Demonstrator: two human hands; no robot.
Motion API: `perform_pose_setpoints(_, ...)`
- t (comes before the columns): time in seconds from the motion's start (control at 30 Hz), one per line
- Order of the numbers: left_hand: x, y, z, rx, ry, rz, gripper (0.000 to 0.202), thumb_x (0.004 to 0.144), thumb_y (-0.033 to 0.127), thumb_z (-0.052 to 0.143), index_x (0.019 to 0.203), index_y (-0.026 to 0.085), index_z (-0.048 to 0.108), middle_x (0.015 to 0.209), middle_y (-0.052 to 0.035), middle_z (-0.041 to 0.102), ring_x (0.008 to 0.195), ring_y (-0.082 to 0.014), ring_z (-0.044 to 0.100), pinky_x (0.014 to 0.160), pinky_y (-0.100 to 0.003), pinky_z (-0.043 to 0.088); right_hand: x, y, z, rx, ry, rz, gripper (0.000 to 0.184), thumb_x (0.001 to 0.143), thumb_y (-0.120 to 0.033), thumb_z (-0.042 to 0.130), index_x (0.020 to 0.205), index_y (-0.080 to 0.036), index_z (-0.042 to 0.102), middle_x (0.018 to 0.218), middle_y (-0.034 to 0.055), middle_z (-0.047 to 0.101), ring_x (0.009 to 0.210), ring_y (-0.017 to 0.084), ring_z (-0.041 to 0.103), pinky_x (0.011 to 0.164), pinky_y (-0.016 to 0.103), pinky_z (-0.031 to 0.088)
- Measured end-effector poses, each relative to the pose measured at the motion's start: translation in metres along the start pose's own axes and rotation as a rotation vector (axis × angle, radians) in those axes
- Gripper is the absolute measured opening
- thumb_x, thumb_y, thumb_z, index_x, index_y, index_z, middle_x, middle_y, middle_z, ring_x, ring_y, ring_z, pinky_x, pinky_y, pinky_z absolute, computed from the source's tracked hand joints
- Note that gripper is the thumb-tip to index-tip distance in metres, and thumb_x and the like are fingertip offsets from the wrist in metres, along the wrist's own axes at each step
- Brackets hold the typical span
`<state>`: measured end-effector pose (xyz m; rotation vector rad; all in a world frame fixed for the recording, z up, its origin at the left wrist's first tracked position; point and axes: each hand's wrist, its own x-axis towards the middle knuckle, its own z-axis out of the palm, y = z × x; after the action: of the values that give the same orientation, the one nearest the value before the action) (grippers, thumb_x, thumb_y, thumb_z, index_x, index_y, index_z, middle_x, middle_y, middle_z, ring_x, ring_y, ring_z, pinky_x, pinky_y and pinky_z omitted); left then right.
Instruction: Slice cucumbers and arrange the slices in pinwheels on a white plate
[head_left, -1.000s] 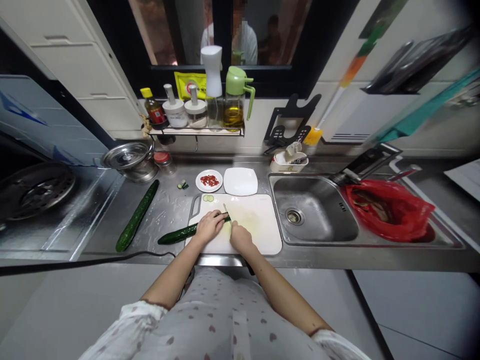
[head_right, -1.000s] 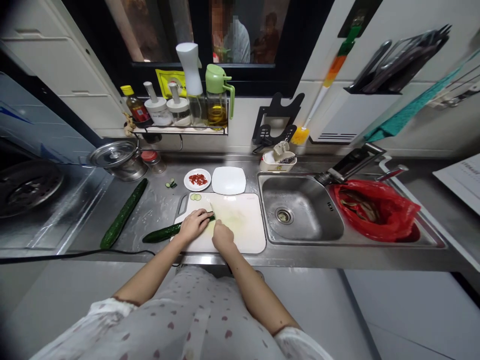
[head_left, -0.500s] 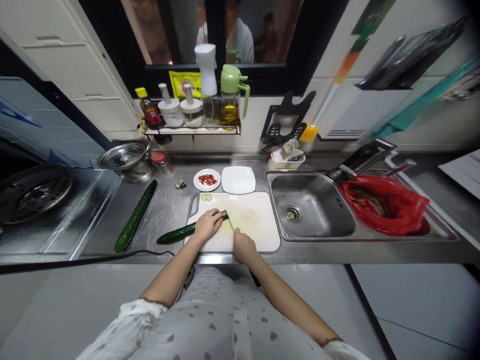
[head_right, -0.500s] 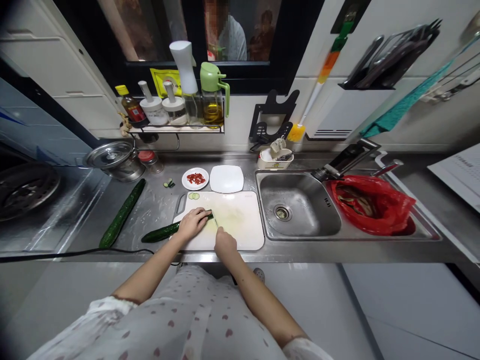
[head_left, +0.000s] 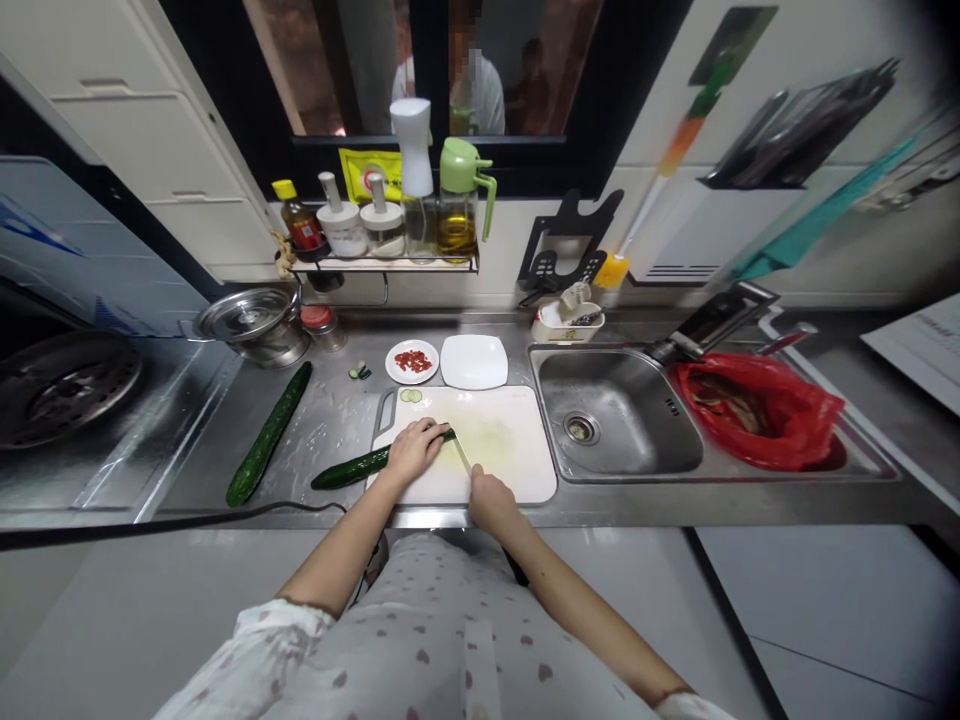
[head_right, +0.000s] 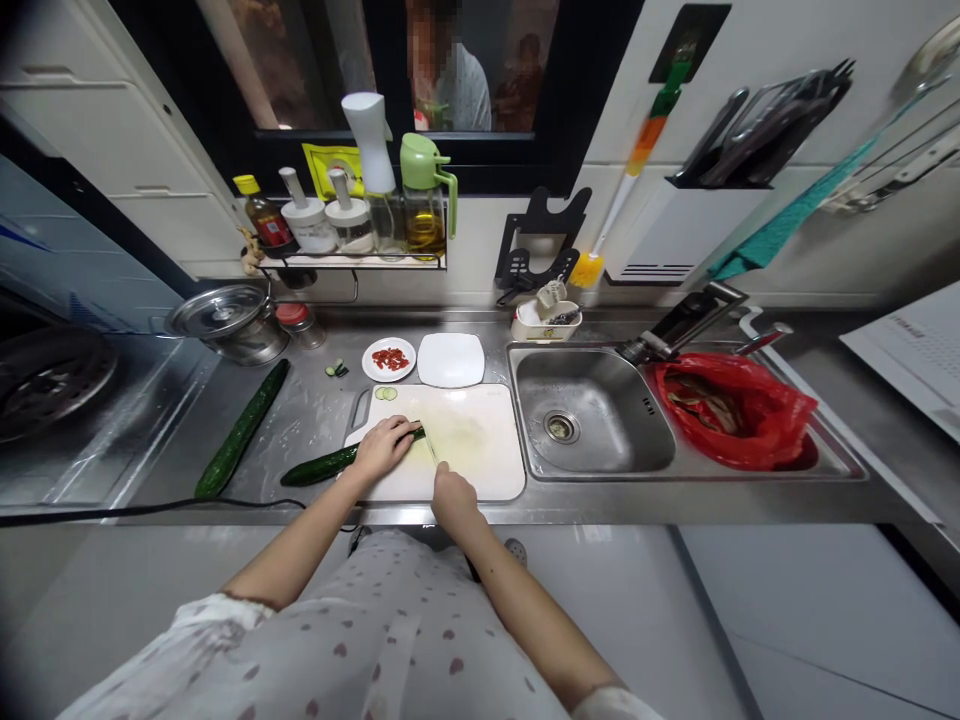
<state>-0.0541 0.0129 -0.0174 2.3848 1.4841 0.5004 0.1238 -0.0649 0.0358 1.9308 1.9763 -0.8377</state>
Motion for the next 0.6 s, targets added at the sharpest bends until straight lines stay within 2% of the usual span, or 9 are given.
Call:
perform_pose_setpoints(0.17,0.0,0.0,0.0,-0.001,0.002,-0.016,0.034,0.092,0.03,0.048,0.123,0.031,0.062,0.111,-0.0041,0.06,0.102,-0.0184,0.057,0.09,-0.032,0.047,-0.002,0.005,0.0,0.015,0.002,0.008,0.032,0.086,-0.004,0.041,0.116,-0.012,0.047,0.1,0.0173,0.066,0.098,0.025,0.065,0.074,0.03,0.043)
perform_pose_setpoints(0.4,0.0,0.004,-0.007,0.004,-0.027,-0.031,0.035,0.093,0.031,0.047,0.126,0.031,0.059,0.111,-0.0041,0.061,0.102,-0.0188,0.058,0.089,-0.031,0.047,-0.004,0.026,-0.013,0.046,0.024,-0.048,0.028,0.088,-0.009,0.039,0.113,-0.011,0.051,0.099,0.016,0.067,0.092,0.023,0.064,0.071,0.028,0.039)
perform_pose_setpoints(0.6,0.0,0.01,-0.016,-0.037,-0.042,-0.09,0.037,0.093,0.035,0.048,0.128,0.03,0.057,0.113,-0.0042,0.061,0.1,-0.0189,0.06,0.083,-0.029,0.049,-0.008,0.037,-0.02,-0.022,0.098,-0.032,0.03,0.089,-0.011,0.038,0.115,-0.016,0.053,0.102,0.0127,0.066,0.094,0.023,0.063,0.074,0.028,0.039)
